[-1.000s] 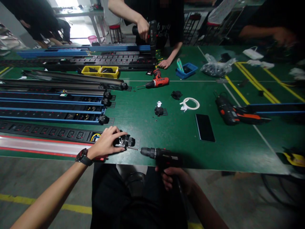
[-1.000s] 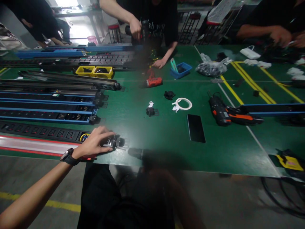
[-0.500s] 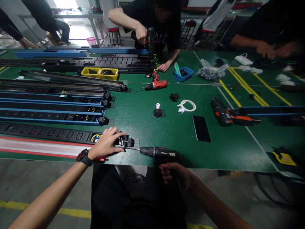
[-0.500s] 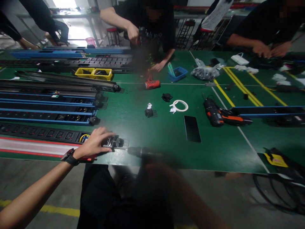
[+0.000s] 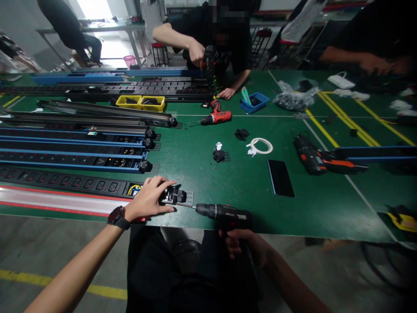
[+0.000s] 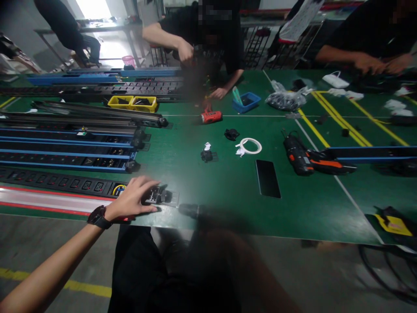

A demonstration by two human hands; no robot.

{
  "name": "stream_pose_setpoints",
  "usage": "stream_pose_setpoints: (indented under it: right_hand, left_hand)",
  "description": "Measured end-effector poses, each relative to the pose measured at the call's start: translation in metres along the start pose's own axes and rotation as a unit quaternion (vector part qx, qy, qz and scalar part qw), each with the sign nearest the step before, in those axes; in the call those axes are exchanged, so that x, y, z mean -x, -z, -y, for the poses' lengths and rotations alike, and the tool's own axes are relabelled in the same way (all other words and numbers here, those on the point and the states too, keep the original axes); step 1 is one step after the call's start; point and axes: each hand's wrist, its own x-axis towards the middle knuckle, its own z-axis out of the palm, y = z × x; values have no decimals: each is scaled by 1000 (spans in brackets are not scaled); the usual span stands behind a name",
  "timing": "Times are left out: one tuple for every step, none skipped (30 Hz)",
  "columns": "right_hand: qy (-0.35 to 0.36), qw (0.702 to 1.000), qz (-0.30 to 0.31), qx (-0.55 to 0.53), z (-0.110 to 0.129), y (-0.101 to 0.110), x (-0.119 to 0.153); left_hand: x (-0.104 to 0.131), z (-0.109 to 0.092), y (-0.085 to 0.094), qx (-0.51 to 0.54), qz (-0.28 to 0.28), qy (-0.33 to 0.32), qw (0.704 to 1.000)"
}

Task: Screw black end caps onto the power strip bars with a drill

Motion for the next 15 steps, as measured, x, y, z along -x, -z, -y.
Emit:
stream_pose_setpoints:
  right_hand:
    - [-10,1000,5,-5,0,1,1]
    - [-20,1000,10,-11,-1,2,2]
    - [-28,999,15,-18,-1,4,4]
    - [-32,999,19,-23,-1,5,5]
    - [-34,999,23,-29,-1,6,6]
    - [-35,998,27,-33,-1,8,8]
    - [-35,998,31,-37,-1,9,9]
    - [-35,998,35,-41,-1,10,11]
    - [-35,998,40,-43,-2,11,12]
    - [-34,997,43,-46,-2,12,14]
    - [-34,997,47,-48,-3,13,16]
    - [-32,997,50,-50,-4,14,18]
    - [-30,997,53,-53,-4,15,20]
    - [-27,997,55,-56,-5,17,21]
    - [-23,996,57,-61,-6,19,23]
  left_hand:
    - [1,-3,1,-1,-10,-6,1000]
    - [2,-6,1,-3,-21,-11,1000]
    - [3,-10,2,-5,-31,-17,999]
    - [4,-14,2,-8,-38,-23,999]
    - [4,-17,2,-11,-42,-30,999]
    - [5,-21,2,-13,-44,-38,998]
    - [5,-24,1,-16,-44,-46,998]
    - [5,-26,0,-17,-44,-54,997]
    - [4,-29,-1,-16,-47,-60,997]
    - [3,-31,-2,-15,-51,-67,996]
    - [1,-33,-2,-12,-54,-73,996]
    - [-1,-34,-3,-11,-55,-79,995]
    - [-4,-36,-3,-9,-55,-85,995]
    - [-8,-38,-3,-7,-53,-91,994]
    - [-13,-40,-3,-5,-50,-98,994]
